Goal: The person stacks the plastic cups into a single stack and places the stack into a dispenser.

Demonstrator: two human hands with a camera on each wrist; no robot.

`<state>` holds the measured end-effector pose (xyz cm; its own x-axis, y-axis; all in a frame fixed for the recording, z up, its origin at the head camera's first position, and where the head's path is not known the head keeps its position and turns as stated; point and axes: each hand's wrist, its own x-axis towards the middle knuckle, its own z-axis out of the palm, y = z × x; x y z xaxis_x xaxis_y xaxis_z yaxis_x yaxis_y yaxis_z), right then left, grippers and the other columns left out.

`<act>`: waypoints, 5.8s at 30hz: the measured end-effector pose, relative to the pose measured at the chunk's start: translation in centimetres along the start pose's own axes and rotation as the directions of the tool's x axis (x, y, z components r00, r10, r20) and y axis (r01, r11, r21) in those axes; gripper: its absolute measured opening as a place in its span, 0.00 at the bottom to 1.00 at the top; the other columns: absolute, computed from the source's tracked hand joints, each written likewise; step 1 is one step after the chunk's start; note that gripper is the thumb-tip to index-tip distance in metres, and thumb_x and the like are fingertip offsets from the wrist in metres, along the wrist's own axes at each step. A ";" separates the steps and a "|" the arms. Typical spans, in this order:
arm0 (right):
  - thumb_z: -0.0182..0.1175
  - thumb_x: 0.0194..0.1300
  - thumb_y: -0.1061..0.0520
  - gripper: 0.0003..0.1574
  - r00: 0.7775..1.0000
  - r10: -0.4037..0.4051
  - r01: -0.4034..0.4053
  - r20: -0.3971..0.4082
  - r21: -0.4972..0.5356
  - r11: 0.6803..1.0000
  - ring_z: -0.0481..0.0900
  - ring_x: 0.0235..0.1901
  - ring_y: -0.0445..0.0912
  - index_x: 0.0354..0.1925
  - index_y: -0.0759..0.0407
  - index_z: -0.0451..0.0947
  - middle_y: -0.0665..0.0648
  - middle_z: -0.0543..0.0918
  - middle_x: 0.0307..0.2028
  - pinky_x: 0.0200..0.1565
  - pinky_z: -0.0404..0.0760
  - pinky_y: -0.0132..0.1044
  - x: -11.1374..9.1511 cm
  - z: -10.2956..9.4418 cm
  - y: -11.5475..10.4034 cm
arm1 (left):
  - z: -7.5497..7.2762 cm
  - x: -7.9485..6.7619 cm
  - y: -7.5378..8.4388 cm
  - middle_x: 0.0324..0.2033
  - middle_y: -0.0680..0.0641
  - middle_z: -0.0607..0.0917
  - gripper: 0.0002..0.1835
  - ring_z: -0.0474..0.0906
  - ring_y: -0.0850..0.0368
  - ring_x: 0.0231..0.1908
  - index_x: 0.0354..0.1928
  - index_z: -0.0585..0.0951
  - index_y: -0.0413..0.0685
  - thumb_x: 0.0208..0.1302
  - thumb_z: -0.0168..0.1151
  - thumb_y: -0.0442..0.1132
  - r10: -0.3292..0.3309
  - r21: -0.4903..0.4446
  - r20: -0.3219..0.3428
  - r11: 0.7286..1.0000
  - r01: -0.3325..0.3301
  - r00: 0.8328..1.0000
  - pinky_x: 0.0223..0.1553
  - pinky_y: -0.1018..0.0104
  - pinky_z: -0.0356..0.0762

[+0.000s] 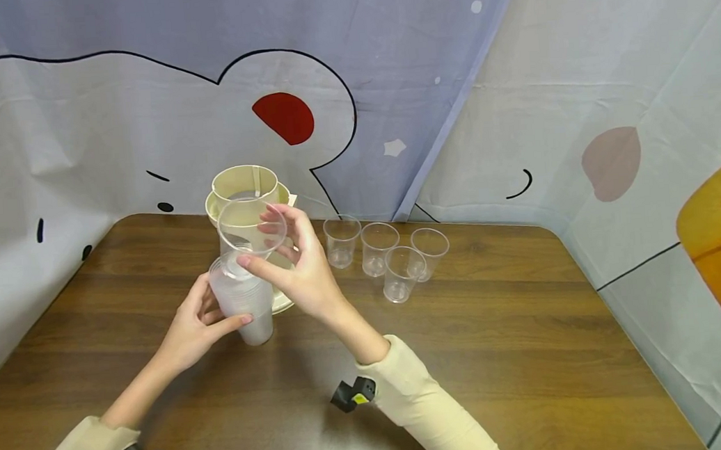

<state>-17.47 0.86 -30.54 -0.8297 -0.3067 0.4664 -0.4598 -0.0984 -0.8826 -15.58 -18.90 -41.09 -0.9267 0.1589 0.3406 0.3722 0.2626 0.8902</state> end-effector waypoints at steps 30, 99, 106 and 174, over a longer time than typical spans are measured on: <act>0.68 0.56 0.59 0.44 0.994 0.057 -0.033 0.096 -0.231 0.972 0.72 0.61 0.44 0.66 0.56 0.58 0.58 0.75 0.59 0.59 0.73 0.32 -0.2 0.1 1.5 | 0.0 0.0 -0.1 0.51 0.66 0.75 0.40 0.74 0.76 0.50 0.66 0.61 0.46 0.54 0.69 0.27 0.020 -0.024 0.006 1.000 -0.019 1.000 0.46 0.81 0.78; 0.69 0.56 0.58 0.43 0.979 0.131 -0.080 0.159 -0.291 0.953 0.72 0.60 0.45 0.66 0.57 0.62 0.58 0.74 0.60 0.57 0.74 0.29 -0.3 0.2 3.2 | -0.1 0.0 -0.2 0.52 0.67 0.74 0.40 0.72 0.78 0.52 0.67 0.60 0.45 0.55 0.69 0.28 0.007 0.005 0.003 1.000 -0.007 1.000 0.47 0.82 0.77; 0.69 0.55 0.58 0.42 0.976 0.126 -0.067 0.180 -0.300 0.952 0.70 0.62 0.44 0.66 0.58 0.64 0.58 0.73 0.61 0.58 0.74 0.29 -0.3 0.1 3.2 | 0.0 -0.1 -0.1 0.52 0.67 0.74 0.39 0.72 0.78 0.52 0.66 0.60 0.45 0.55 0.69 0.28 0.007 0.008 0.006 1.000 -0.007 1.000 0.47 0.81 0.77; 0.62 0.64 0.57 0.34 0.983 0.083 -0.003 0.165 -0.435 0.900 0.71 0.60 0.51 0.65 0.59 0.64 0.58 0.71 0.62 0.58 0.75 0.43 -2.5 -3.5 2.5 | 0.2 -0.1 -0.2 0.51 0.68 0.74 0.39 0.73 0.78 0.50 0.66 0.61 0.44 0.54 0.70 0.28 0.009 0.022 -0.018 1.000 -0.009 1.000 0.45 0.82 0.78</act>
<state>-17.64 4.69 -33.66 -0.8012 -0.4662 0.3752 -0.5493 0.3240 -0.7702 -15.53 -18.82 -41.33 -0.9241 0.1443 0.3539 0.3812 0.2824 0.8803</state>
